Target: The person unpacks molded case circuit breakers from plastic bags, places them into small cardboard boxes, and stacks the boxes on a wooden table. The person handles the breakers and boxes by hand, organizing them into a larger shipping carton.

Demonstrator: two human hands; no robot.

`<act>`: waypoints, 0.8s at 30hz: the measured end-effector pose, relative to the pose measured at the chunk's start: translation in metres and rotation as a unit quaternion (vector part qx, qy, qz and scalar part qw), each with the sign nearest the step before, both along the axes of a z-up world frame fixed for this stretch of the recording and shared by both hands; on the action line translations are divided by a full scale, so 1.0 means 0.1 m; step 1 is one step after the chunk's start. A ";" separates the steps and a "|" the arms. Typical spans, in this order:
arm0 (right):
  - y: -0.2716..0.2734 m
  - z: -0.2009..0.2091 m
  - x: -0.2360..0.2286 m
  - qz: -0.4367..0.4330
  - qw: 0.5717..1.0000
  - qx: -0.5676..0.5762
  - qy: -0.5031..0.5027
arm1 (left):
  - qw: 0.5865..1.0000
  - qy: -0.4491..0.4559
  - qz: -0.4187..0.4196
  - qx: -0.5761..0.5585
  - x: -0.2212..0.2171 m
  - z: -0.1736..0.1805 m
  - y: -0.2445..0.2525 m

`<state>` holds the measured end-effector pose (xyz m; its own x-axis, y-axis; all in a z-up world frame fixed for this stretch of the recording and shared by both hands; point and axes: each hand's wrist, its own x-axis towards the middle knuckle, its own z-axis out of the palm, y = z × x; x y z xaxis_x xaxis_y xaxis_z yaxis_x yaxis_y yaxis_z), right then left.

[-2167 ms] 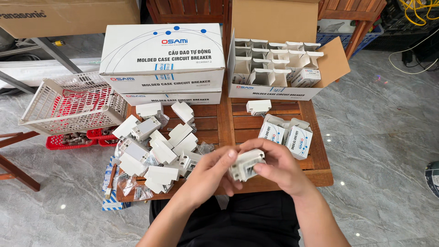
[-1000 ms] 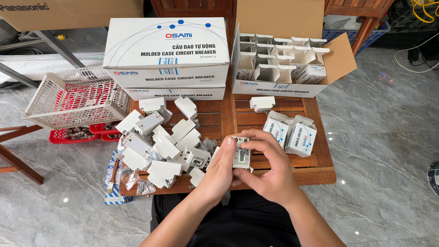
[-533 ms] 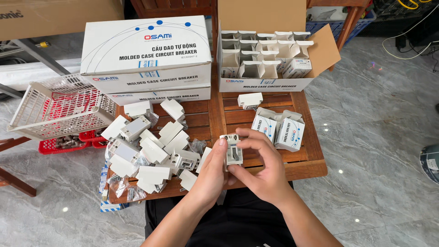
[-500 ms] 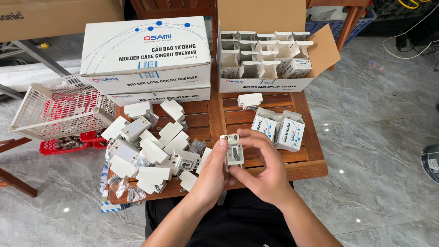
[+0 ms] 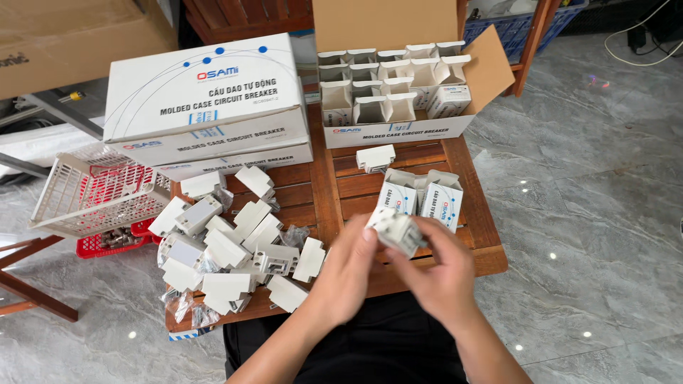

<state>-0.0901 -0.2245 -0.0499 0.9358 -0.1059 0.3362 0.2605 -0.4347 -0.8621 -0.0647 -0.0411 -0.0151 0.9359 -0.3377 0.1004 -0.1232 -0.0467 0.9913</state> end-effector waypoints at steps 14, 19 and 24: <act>-0.92 -0.10 0.22 -0.036 0.964 0.263 0.001 | 0.905 0.078 0.035 0.417 0.76 -0.27 -0.71; -0.87 -0.04 0.24 -0.022 0.968 0.250 0.007 | 0.932 0.057 0.038 0.356 0.72 -0.23 -0.58; -0.82 -0.10 0.31 0.011 0.967 0.255 0.018 | 0.956 0.005 0.088 0.281 0.58 -0.14 -0.43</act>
<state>-0.0590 -0.3065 -0.0599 0.9498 -0.2293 0.2127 0.2309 0.0554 -0.9714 -0.0071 -0.0836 -0.0287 0.9831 -0.1729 -0.0597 -0.0551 -0.5912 0.8046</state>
